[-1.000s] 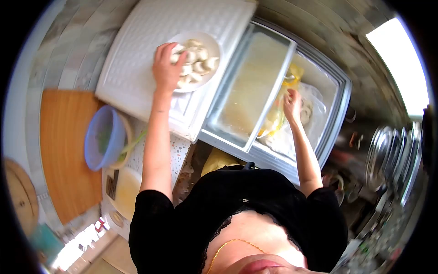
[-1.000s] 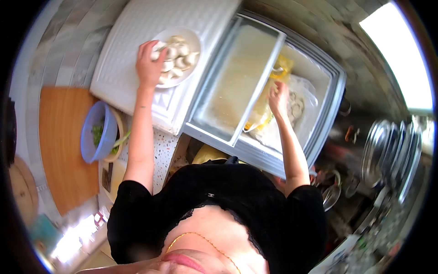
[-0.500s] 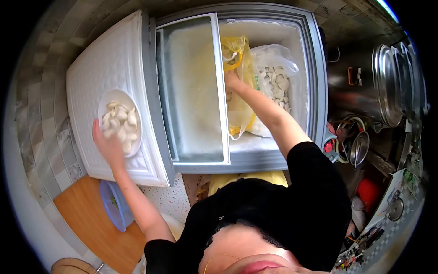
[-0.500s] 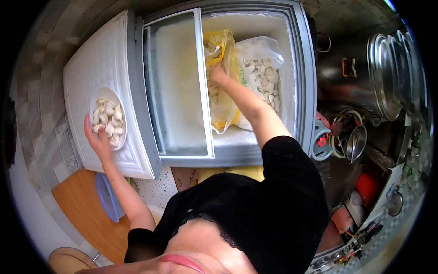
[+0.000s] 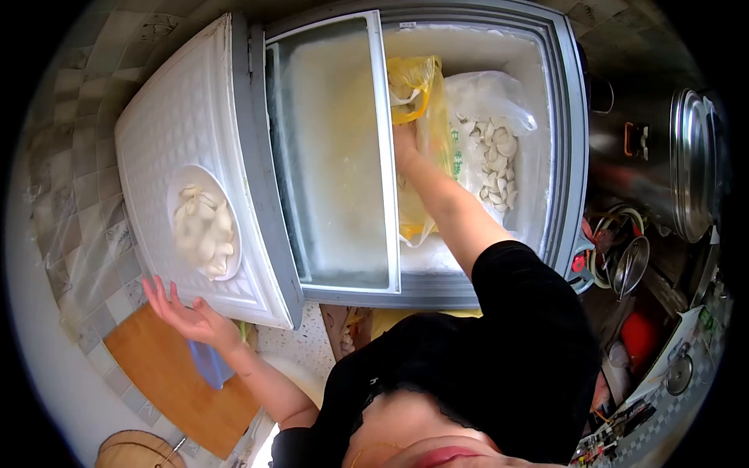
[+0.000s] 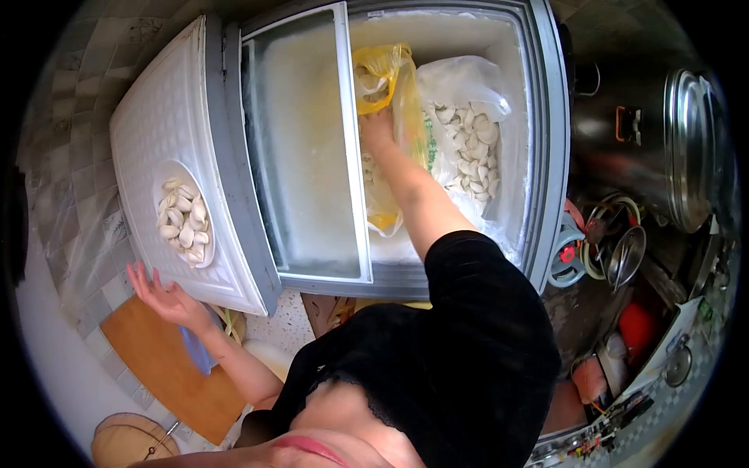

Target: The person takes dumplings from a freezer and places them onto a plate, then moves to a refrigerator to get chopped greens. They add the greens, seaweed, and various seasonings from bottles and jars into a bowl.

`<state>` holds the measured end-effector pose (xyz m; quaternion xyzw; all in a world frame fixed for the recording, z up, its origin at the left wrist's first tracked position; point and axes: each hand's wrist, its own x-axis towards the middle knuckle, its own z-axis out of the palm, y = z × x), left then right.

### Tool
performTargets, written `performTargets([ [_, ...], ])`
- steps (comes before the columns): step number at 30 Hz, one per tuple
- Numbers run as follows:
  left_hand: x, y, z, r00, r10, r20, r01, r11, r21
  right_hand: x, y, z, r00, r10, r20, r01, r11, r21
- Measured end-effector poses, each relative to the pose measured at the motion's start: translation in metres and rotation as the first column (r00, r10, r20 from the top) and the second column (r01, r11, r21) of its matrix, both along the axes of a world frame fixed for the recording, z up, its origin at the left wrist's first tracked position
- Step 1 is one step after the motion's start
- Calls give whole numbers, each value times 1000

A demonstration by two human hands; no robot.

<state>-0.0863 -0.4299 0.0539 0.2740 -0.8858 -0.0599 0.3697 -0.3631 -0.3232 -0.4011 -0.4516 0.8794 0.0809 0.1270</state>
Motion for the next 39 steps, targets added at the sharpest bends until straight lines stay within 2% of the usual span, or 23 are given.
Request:
performTargets([
  [1,3,2,1,1000,-1,3,1,1000,3,3,4,11,1000,-1,3,1,1000,3],
  [3,11,6,0,997,-33,-66,35,999,27,-2,13,54,936,-76,343,48,995,89],
  [4,12,10,0,997,-29,-70,31,999,29,-1,15,38,938,-72,339,44,995,91],
  [6,11,20,-2,992,-17,-125,29,995,98,-2,16,-13,980,58,193,-32,990,-139],
  [9,6,37,0,991,-25,-132,40,993,110,9,7,-22,986,-7,165,39,981,-191],
  [10,6,40,0,991,-28,-129,42,993,107,6,9,2,938,14,347,17,996,-87],
  [11,7,44,-3,983,-36,-182,60,990,130,6,18,23,939,13,344,18,996,-88],
  [13,5,51,-8,968,-37,-248,77,985,153,5,40,53,871,124,476,-16,974,-224],
  [14,4,56,-12,959,-52,-279,109,976,191,4,40,51,874,131,468,-27,975,-222],
  [16,-1,63,-12,949,-74,-308,146,965,218,12,33,41,861,162,481,63,906,-419],
  [21,-20,87,-15,873,-142,-466,335,869,363,2,20,20,854,242,461,-42,915,-402],
  [23,-27,98,-19,860,-153,-486,380,828,412,-6,25,40,854,268,447,-84,917,-389],
  [25,-31,109,-27,845,-155,-512,424,777,465,-23,43,84,816,-54,575,260,924,-281],
  [26,-31,114,-34,864,-187,-468,467,646,604,-29,55,101,823,-55,565,251,928,-275],
  [28,-38,124,-49,866,-242,-438,498,334,800,-42,84,135,317,-138,938,763,625,-165],
  [29,-46,130,-59,856,-255,-450,497,167,851,-43,99,165,330,-149,932,759,629,-168],
  [31,-71,144,-87,823,-232,-519,525,-38,850,-27,130,235,-235,103,967,910,373,181],
  [32,-87,155,-93,835,-179,-520,524,-29,851,-16,136,255,-228,90,969,908,378,179],
  [34,-111,171,-105,847,-107,-521,522,-19,853,17,137,288,-264,314,912,958,197,209],
  [36,-129,174,-121,768,129,-627,635,-277,721,54,130,306,-11,339,941,999,49,-6],
  [37,-138,173,-125,701,159,-695,708,-275,651,71,124,306,146,331,932,989,-36,-143],
  [38,-140,169,-128,676,239,-698,731,-343,590,85,120,334,270,292,918,962,-29,-273],
  [39,-140,166,-129,648,317,-692,753,-403,520,93,119,335,225,388,894,973,-31,-231],
])
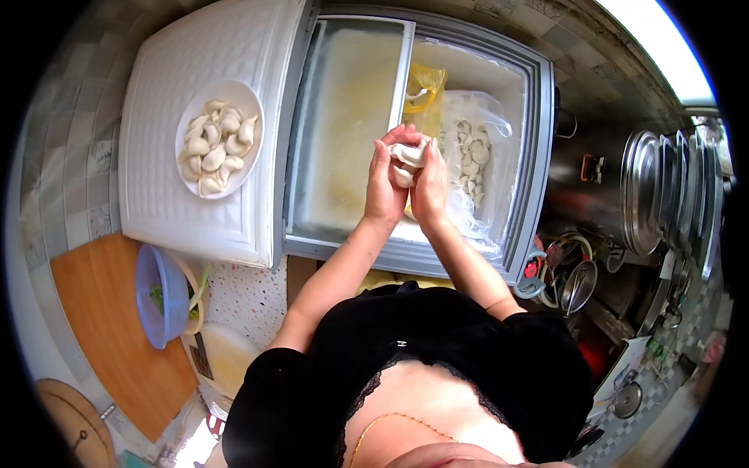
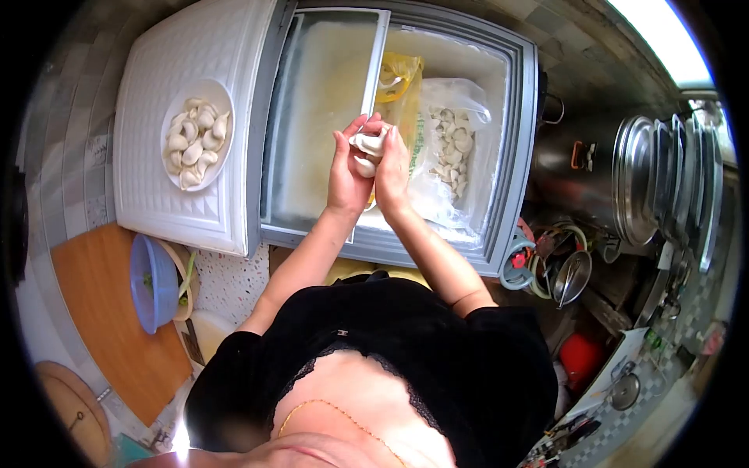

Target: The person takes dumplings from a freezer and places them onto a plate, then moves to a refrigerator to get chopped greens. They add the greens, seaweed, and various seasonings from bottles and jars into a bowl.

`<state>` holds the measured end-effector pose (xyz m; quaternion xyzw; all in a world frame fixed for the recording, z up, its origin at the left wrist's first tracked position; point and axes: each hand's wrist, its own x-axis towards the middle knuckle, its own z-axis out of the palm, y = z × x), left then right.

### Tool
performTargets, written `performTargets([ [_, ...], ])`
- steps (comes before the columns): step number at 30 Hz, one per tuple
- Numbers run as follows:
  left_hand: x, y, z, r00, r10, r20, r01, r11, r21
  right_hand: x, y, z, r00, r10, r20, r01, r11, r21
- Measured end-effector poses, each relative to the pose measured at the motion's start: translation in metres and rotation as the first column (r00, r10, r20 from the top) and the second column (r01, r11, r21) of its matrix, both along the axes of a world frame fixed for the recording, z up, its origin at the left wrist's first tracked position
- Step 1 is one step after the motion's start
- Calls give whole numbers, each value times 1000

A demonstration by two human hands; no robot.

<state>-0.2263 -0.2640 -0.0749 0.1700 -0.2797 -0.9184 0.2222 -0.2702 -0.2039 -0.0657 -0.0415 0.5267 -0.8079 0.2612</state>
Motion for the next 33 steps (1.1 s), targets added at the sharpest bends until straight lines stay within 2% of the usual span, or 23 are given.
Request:
performTargets([
  [2,4,-8,11,998,16,-66,4,956,293,3,-6,-2,948,15,-317,26,992,123],
  [3,7,-11,13,997,22,-77,4,946,324,5,-4,0,949,27,-315,13,992,124],
  [5,14,-15,17,996,38,-84,-6,934,357,7,-1,23,738,223,-637,-40,957,288],
  [6,18,-18,19,992,30,-120,26,900,436,8,-2,27,738,231,-633,-50,956,291],
  [7,22,-21,19,987,23,-158,62,858,509,8,-3,29,831,94,-549,-67,995,70],
  [8,26,-23,18,987,29,-157,57,857,513,7,-4,31,905,-22,-424,-48,987,-152],
  [9,30,-24,14,980,48,-191,70,821,566,-5,-2,30,890,-115,-441,32,981,-190],
  [10,36,-26,11,972,69,-224,86,783,616,-26,-1,21,840,-237,-487,155,967,-203],
  [12,49,-31,11,971,85,-223,78,771,632,-66,2,-8,903,-162,-399,237,961,146],
  [13,56,-32,14,973,92,-214,64,777,626,-80,-5,-29,891,58,-451,143,906,398],
  [14,63,-33,16,974,99,-204,49,784,618,-93,-13,-56,852,279,-442,71,776,627],
  [15,71,-35,17,970,105,-218,57,776,629,-105,-23,-99,700,578,-419,-1,587,810],
  [16,77,-37,20,971,104,-216,56,778,626,-114,-33,-140,492,818,-298,-6,346,938],
  [18,89,-40,24,965,119,-232,54,779,625,-109,-55,-180,378,855,-355,-34,396,918],
  [19,91,-43,21,963,149,-226,24,784,620,-118,-62,-253,212,574,-791,198,767,610],
  [20,97,-45,18,958,160,-237,21,787,617,-118,-71,-267,236,694,-680,153,665,731],
  [22,111,-50,16,953,185,-240,-9,810,586,-116,-93,-286,218,801,-558,93,552,829],
  [24,118,-54,19,957,205,-205,-72,853,517,-112,-108,-300,190,866,-463,70,458,886],
  [26,122,-56,21,951,247,-186,-127,861,492,-109,-111,-306,183,890,-418,56,415,908],
  [30,130,-60,28,949,249,-194,-156,905,396,-106,-106,-294,220,873,-434,-9,447,894],
  [33,136,-61,38,952,241,-188,-159,915,370,-104,-87,-272,335,781,-527,-92,584,807],
])
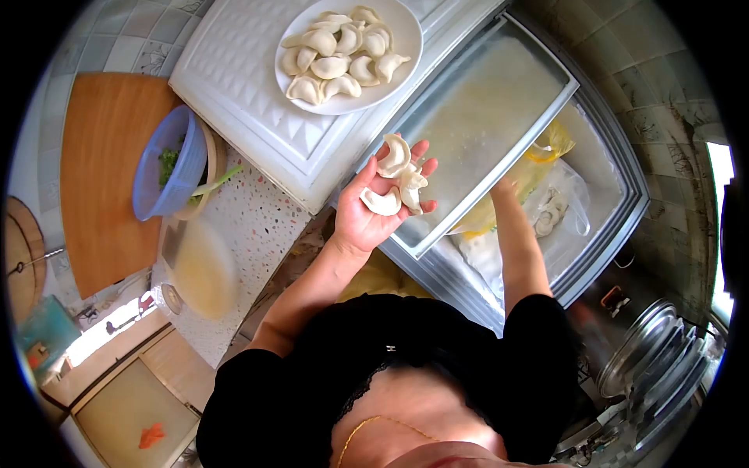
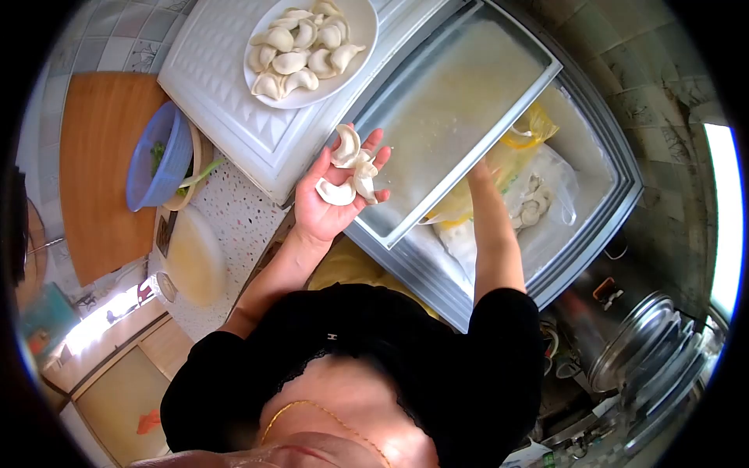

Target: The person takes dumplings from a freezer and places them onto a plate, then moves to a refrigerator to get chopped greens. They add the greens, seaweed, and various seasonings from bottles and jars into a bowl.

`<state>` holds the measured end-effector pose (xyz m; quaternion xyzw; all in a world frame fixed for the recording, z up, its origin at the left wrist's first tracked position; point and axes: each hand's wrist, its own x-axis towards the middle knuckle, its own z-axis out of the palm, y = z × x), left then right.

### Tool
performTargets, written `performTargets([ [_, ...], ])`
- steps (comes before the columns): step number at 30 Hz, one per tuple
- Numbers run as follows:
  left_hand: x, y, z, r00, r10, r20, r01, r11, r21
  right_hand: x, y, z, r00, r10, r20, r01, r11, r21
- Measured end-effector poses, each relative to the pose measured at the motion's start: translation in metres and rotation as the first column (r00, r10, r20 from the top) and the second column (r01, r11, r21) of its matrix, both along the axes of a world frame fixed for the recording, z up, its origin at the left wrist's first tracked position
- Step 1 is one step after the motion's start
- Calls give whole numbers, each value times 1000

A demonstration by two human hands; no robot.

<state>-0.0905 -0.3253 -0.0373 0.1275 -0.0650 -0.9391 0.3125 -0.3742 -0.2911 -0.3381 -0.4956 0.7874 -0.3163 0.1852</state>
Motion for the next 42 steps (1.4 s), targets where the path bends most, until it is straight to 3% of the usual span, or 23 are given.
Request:
performTargets([
  [4,10,-1,10,1000,-11,-6,11,1000,1,5,49,55,955,-226,192,268,935,-234],
  [6,13,-1,12,999,-37,-10,37,999,5,7,91,96,843,-497,206,487,867,103],
  [7,14,-1,15,999,-41,-21,41,999,5,8,112,111,596,-566,570,566,799,202],
  [8,14,-2,17,1000,-29,-4,29,1000,2,9,134,121,413,-381,827,537,835,117],
  [9,14,-2,20,1000,-18,15,18,1000,-3,22,139,158,235,-316,919,562,815,137],
  [11,12,-4,25,1000,-14,-10,14,1000,5,44,143,208,209,-159,965,485,874,39],
  [13,11,-6,31,999,-9,-38,10,1000,14,71,124,261,201,-37,979,376,926,-42],
  [16,9,-14,41,997,-13,-70,15,1000,26,106,72,320,355,34,934,253,959,-131],
  [21,15,-37,61,989,109,-101,-118,990,-80,133,-1,360,487,242,839,158,921,-357],
  [28,35,-67,77,972,171,-159,-193,972,-135,150,-30,380,531,343,775,76,891,-447],
  [38,44,-92,76,950,270,-156,-284,956,-75,160,-49,381,530,303,792,91,908,-408],
  [40,44,-109,79,943,282,-176,-304,945,-117,155,-65,375,653,368,663,29,862,-507],
  [41,45,-118,80,945,277,-175,-300,947,-119,150,-72,376,653,365,663,34,861,-507],
  [42,46,-128,83,950,300,-83,-311,931,-191,143,-79,378,801,297,520,-31,888,-459],
])
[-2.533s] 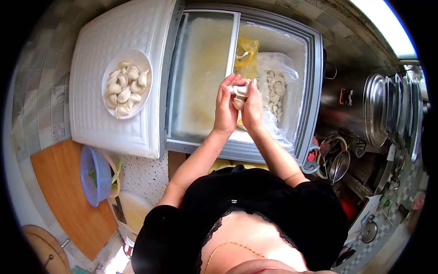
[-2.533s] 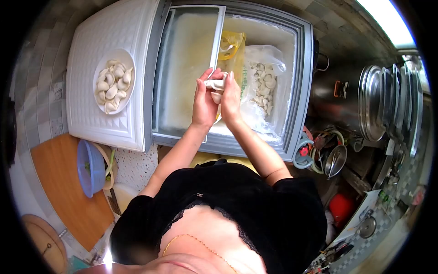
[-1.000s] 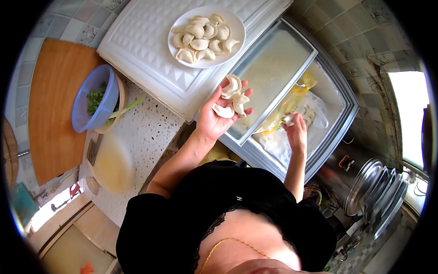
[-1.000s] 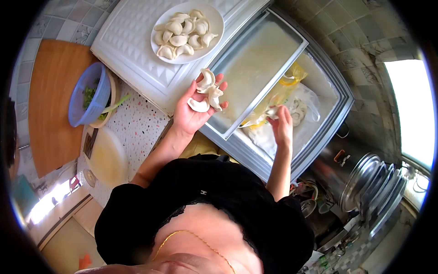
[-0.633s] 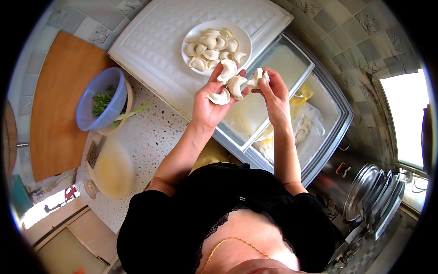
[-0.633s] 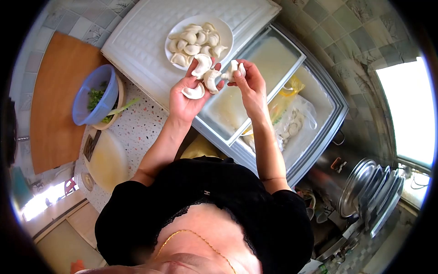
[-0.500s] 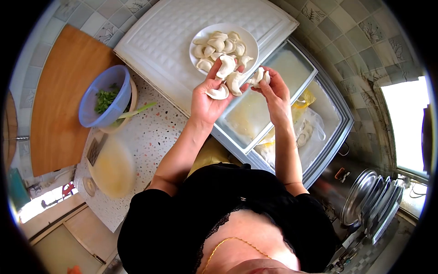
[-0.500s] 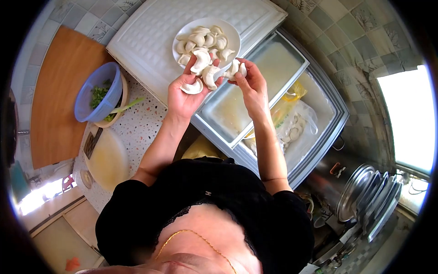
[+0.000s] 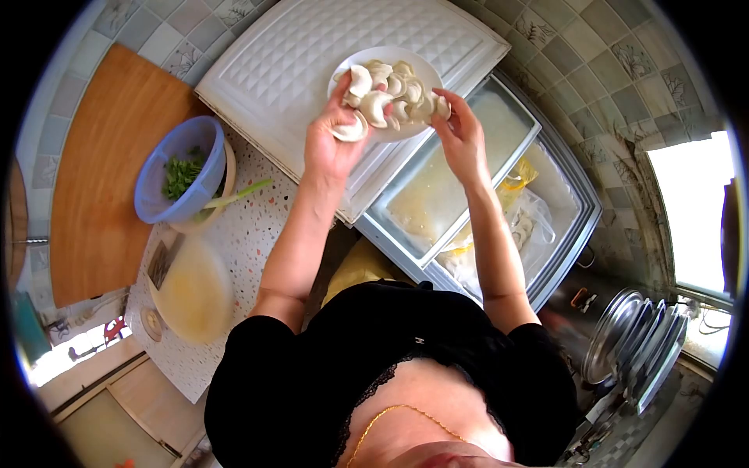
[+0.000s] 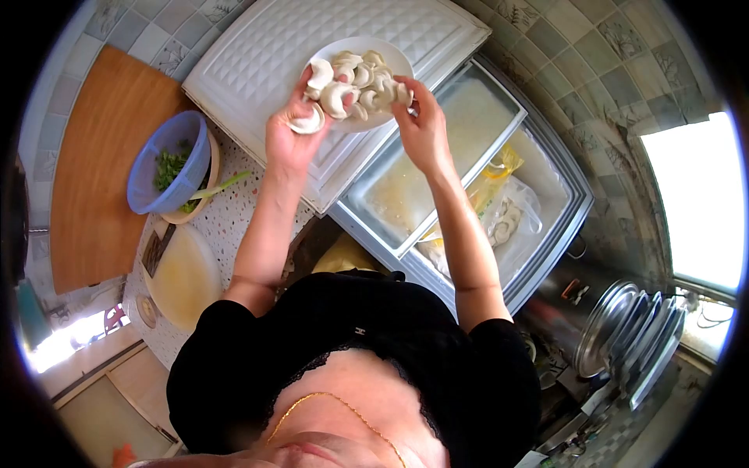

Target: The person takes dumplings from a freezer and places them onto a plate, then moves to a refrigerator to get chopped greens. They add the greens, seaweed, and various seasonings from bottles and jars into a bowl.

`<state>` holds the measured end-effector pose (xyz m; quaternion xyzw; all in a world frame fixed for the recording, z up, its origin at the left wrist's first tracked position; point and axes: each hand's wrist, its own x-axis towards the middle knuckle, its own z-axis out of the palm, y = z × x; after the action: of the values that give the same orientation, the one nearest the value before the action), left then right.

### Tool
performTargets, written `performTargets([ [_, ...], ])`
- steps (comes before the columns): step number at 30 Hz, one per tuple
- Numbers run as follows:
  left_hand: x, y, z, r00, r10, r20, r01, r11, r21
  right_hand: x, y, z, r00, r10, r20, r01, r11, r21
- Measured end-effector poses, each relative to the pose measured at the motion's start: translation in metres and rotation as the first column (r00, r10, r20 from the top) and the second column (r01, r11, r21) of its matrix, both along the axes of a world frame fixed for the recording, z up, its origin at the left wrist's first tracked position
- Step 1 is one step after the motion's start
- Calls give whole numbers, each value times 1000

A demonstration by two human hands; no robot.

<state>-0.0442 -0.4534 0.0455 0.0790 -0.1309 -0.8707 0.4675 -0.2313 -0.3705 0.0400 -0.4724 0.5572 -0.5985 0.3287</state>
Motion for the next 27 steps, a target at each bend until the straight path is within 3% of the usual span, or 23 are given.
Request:
performTargets([
  [1,1,-11,2,994,33,108,-28,999,-43,-6,-7,3,975,-42,-220,54,997,50],
  [3,4,-34,4,986,49,162,-29,992,-120,-12,-25,7,964,-129,-234,142,989,40],
  [5,3,-50,5,890,159,427,-19,949,-314,-22,-46,-1,916,-112,-386,146,987,60],
  [7,-7,-54,4,854,174,491,-12,949,-316,-29,-66,-14,918,-66,-391,111,989,95],
  [9,-20,-59,-11,606,392,692,146,801,-581,-30,-78,-23,758,45,-651,18,996,90],
  [10,-28,-56,-14,460,701,545,210,510,-834,-26,-79,-27,717,-15,-697,47,999,26],
  [11,-31,-53,-16,463,699,545,216,507,-834,-27,-80,-30,720,-21,-694,53,998,24],
  [13,-33,-33,-15,190,923,334,522,193,-831,-28,-77,-35,781,-35,-624,27,999,-23],
  [14,-34,-27,-14,147,935,323,569,187,-801,-29,-73,-37,784,-38,-619,34,999,-18],
  [17,-35,-26,-16,108,973,206,671,81,-737,-34,-61,-43,857,-27,-514,0,999,-53],
  [21,-38,-14,-11,141,971,193,770,15,-637,-39,-50,-50,774,-39,-632,-21,996,-88],
  [23,-41,-10,-18,152,958,241,839,4,-544,-40,-44,-53,600,-59,-798,33,998,-49],
  [25,-42,-11,-20,160,954,253,851,-4,-525,-47,-38,-54,631,-64,-774,45,998,-46],
  [27,-44,-11,-18,171,948,270,862,-11,-507,-57,-26,-53,895,-25,-446,-5,998,-67],
])
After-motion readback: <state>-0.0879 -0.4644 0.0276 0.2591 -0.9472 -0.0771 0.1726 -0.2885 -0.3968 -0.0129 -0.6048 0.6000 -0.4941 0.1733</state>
